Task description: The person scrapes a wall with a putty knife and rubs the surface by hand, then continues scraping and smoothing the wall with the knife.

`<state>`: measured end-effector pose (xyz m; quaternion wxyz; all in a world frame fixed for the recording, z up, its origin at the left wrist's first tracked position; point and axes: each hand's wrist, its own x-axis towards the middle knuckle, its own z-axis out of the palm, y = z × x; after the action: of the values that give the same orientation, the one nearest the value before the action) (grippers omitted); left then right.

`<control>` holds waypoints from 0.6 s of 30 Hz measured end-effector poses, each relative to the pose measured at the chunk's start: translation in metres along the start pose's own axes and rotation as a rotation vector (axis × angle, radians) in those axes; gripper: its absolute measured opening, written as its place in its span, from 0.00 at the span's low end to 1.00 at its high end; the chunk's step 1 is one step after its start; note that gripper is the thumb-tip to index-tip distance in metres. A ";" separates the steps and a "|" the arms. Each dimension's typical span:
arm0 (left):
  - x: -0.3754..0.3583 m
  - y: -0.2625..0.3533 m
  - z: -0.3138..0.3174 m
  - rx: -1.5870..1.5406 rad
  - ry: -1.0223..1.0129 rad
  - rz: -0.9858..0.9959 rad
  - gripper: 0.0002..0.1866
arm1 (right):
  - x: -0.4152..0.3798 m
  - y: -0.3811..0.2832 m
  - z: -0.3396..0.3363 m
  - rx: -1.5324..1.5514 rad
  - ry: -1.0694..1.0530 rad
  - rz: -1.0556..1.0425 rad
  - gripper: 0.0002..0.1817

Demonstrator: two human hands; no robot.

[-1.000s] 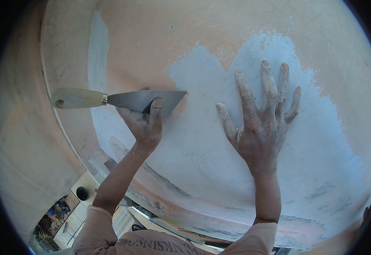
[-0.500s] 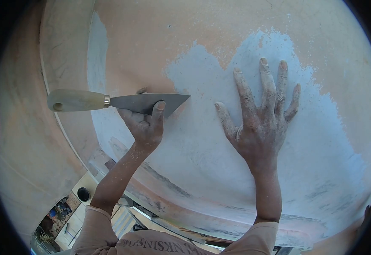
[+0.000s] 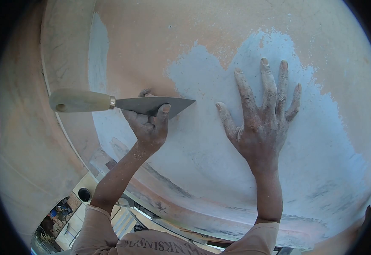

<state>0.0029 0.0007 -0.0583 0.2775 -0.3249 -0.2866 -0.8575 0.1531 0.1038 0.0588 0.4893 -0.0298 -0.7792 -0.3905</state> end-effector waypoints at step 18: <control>-0.004 -0.007 -0.002 0.127 -0.021 0.133 0.39 | 0.000 0.001 -0.002 -0.009 -0.027 0.005 0.30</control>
<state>0.0002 0.0052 -0.0648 0.3510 -0.3338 -0.3210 -0.8138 0.1547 0.1032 0.0594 0.4798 -0.0391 -0.7839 -0.3921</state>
